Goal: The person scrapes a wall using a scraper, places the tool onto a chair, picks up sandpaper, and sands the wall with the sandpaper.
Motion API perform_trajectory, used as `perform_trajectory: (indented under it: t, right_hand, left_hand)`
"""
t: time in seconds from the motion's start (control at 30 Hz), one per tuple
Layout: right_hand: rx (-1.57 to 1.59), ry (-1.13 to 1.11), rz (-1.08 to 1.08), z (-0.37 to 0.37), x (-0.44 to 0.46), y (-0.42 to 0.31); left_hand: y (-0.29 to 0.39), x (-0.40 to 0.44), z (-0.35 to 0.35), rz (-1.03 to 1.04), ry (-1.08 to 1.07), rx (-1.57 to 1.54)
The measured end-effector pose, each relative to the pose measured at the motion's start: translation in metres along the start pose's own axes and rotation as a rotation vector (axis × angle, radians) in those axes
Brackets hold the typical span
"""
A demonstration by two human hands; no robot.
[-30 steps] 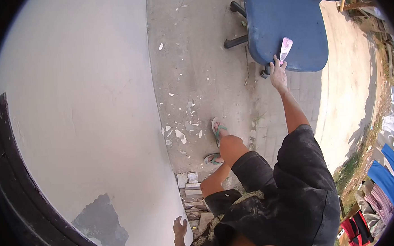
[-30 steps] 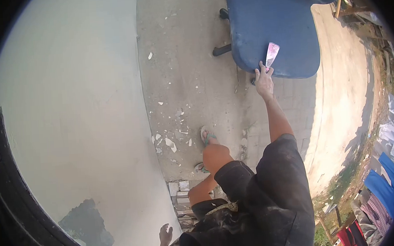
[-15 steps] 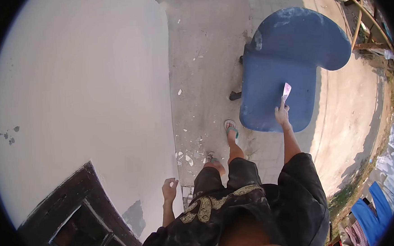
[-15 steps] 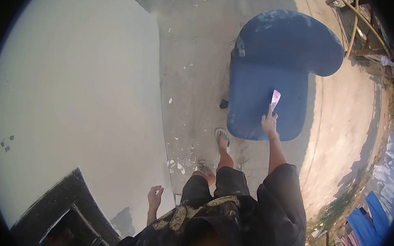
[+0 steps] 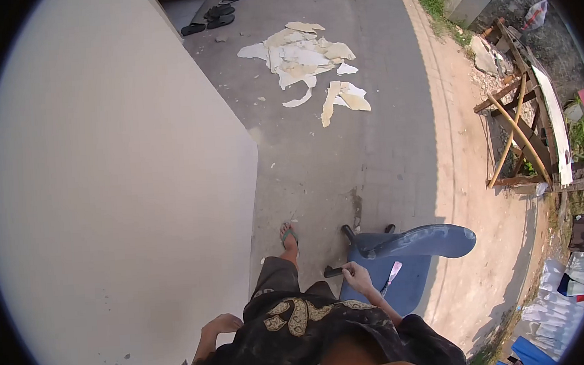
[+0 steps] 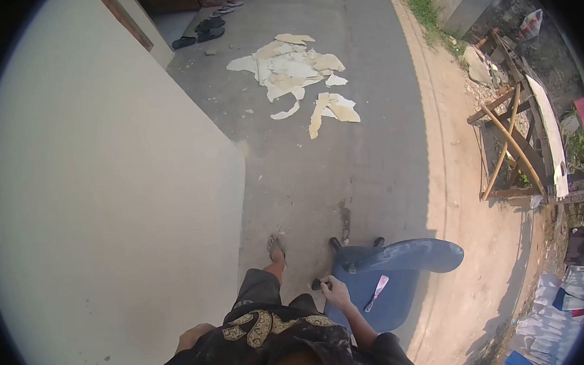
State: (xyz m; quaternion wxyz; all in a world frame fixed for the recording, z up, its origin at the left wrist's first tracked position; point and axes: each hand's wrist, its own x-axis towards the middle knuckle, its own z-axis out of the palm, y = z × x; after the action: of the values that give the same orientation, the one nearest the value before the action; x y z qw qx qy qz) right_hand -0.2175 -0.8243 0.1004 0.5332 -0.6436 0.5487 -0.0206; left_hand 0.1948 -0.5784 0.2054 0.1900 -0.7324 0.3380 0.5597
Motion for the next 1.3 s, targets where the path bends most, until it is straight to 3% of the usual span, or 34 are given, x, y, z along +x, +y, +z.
perform_trajectory:
  t: [0.1, 0.23, 0.37, 0.43, 0.5, 0.53, 0.63, 0.77, 0.83, 0.87, 0.9, 0.97, 1.13, 1.23, 1.3]
  right_hand:
    - [0.253, 0.044, 0.202, -0.041, 0.051, -0.053]
    - [0.174, 0.136, 0.13, -0.102, 0.104, -0.102]
    - [0.02, 0.252, 0.238, -0.17, 0.182, -0.123]
    - [0.029, 0.368, 0.189, -0.19, 0.222, -0.124]
    - [0.024, 0.394, 0.157, -0.279, 0.301, -0.139]
    - [0.023, 0.331, 0.195, -0.294, 0.31, -0.153]
    - [0.046, 0.473, 0.265, -0.375, 0.341, -0.187]
    - [-0.079, 0.171, 0.416, -0.411, 0.323, -0.165]
    - [-0.048, -0.177, 0.484, -0.417, 0.29, -0.174]
    - [0.329, -0.291, 0.663, -0.378, 0.274, -0.132]
    - [0.425, -0.408, 0.659, -0.335, 0.263, -0.09]
    - [0.459, -0.491, 0.711, -0.344, 0.27, -0.112]
    - [0.512, -0.193, 0.46, -0.473, 0.338, -0.198]
    - [0.602, -0.036, 0.051, -0.582, 0.375, -0.278]
    - [0.68, -0.011, -0.342, -0.65, 0.383, -0.332]
  left_hand:
    - [0.015, 0.021, -0.074, -0.055, 0.007, -0.084]
    - [0.06, 0.067, -0.196, -0.02, 0.099, -0.099]
    - [0.169, 0.148, -0.336, 0.165, 0.18, -0.021]
    - [0.221, 0.171, -0.391, 0.228, 0.186, 0.015]
    - [0.271, 0.193, -0.441, 0.272, 0.2, 0.035]
    - [0.288, 0.196, -0.468, 0.281, 0.196, 0.052]
    - [0.335, 0.207, -0.53, 0.257, 0.174, 0.077]
    - [0.379, 0.205, -0.586, 0.201, 0.109, 0.179]
    - [0.411, 0.213, -0.61, 0.21, 0.063, 0.262]
    - [0.429, 0.215, -0.625, 0.208, 0.047, 0.297]
    - [0.451, 0.221, -0.639, 0.228, 0.024, 0.348]
    - [0.499, 0.236, -0.675, 0.248, 0.011, 0.438]
    - [0.66, 0.258, -0.758, 0.341, 0.068, 0.641]
    - [0.753, 0.265, -0.775, 0.39, 0.095, 0.718]
    - [0.811, 0.269, -0.776, 0.422, 0.076, 0.774]
